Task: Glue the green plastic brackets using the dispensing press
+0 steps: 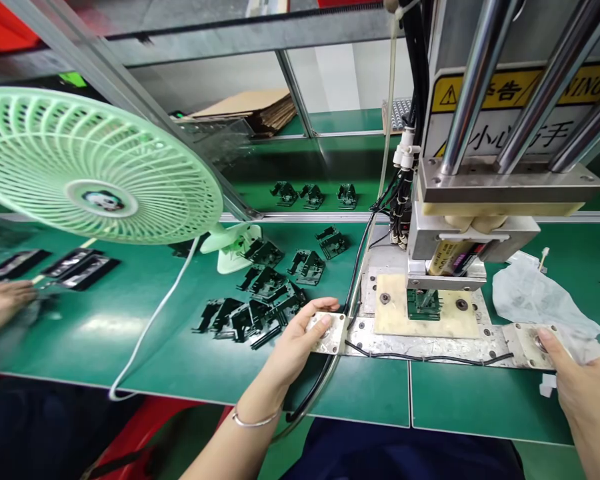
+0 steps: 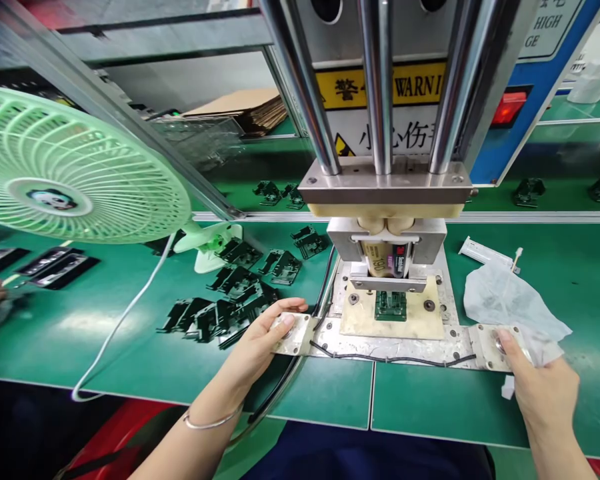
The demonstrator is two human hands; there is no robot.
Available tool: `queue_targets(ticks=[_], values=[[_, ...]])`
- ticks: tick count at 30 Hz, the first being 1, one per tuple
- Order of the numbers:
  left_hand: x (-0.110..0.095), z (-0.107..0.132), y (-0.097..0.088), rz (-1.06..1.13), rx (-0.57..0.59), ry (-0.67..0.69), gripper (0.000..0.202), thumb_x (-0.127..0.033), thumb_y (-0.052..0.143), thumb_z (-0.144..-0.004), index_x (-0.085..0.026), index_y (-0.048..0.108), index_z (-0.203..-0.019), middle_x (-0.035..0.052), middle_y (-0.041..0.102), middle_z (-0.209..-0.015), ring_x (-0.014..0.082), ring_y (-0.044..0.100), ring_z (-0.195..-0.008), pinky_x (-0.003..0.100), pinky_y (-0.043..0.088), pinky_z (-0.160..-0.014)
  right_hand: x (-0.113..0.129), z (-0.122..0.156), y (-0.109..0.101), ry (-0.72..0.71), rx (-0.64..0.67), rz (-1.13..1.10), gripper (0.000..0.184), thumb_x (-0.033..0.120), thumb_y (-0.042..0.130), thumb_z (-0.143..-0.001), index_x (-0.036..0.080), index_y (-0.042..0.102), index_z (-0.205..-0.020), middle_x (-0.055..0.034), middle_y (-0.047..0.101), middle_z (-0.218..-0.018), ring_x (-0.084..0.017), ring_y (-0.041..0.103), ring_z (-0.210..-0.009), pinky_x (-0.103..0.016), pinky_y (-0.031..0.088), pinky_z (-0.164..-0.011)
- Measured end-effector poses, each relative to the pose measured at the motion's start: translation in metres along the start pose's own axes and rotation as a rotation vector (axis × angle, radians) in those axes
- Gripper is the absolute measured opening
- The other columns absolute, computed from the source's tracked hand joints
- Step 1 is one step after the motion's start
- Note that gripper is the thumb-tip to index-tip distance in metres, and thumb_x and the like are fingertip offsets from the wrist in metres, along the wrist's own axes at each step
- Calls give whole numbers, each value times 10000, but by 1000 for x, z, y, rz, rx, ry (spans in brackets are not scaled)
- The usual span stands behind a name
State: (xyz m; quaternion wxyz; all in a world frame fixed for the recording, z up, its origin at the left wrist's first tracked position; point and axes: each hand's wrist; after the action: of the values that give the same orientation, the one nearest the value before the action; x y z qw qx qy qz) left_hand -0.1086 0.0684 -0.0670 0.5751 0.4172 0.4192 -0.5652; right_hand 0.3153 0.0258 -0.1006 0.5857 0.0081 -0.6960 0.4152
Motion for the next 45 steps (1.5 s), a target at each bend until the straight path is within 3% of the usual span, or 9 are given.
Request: queue_targets(ticks=[4,9,14,19,35,45], values=[[1,1,-2,-4,14,-1,531,-526,782,-817,-207,655,-1222,103,648,-1216,161,628,-810,239,503,-705,-2,-2,1,17,-1,5,436,699,771,-636,334,746,-873,-129,754,-1084,-495,632,-1155,-621,492,-999],[1,0,-2,-13,-5,3,536,-526,792,-806,-202,665,-1215,110,656,-1203,175,638,-837,240,513,-715,1,1,3,1,0,-75,594,686,804,-597,214,759,-955,-140,755,-1095,-465,637,-1161,-622,483,-1041],[-1,-1,-1,-6,-42,0,522,-539,810,-776,-214,682,-1164,90,680,-1178,185,655,-886,219,528,-733,4,3,6,-64,13,-174,542,629,825,-609,188,769,-919,-114,776,-987,-415,690,-1061,-570,535,-982],[-3,-3,-2,20,-73,-50,560,-521,887,-684,-219,709,-1121,80,696,-1152,162,656,-803,189,541,-658,1,0,9,-141,10,-216,558,592,841,-615,142,776,-939,-126,777,-982,-376,709,-1009,-508,555,-921],[-11,-1,7,36,-113,-57,599,-532,925,-624,-206,724,-1084,58,695,-1096,135,628,-775,155,536,-613,7,3,7,-165,-6,-209,520,555,833,-631,124,772,-914,-139,770,-970,-356,713,-964,-454,582,-812],[-9,-3,5,33,-129,-55,631,-529,939,-601,-201,713,-1090,70,699,-1091,150,635,-778,169,544,-624,6,2,8,-181,19,-241,538,562,842,-652,122,771,-955,-139,769,-992,-355,710,-1001,-456,585,-845]])
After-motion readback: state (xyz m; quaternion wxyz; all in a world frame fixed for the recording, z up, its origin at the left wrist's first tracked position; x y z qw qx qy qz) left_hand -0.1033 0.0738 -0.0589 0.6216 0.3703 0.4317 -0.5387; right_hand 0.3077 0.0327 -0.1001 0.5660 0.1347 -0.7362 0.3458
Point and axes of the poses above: each hand's wrist, its own z-axis away from the middle knuckle, its own y-axis out of the palm, x = y × z
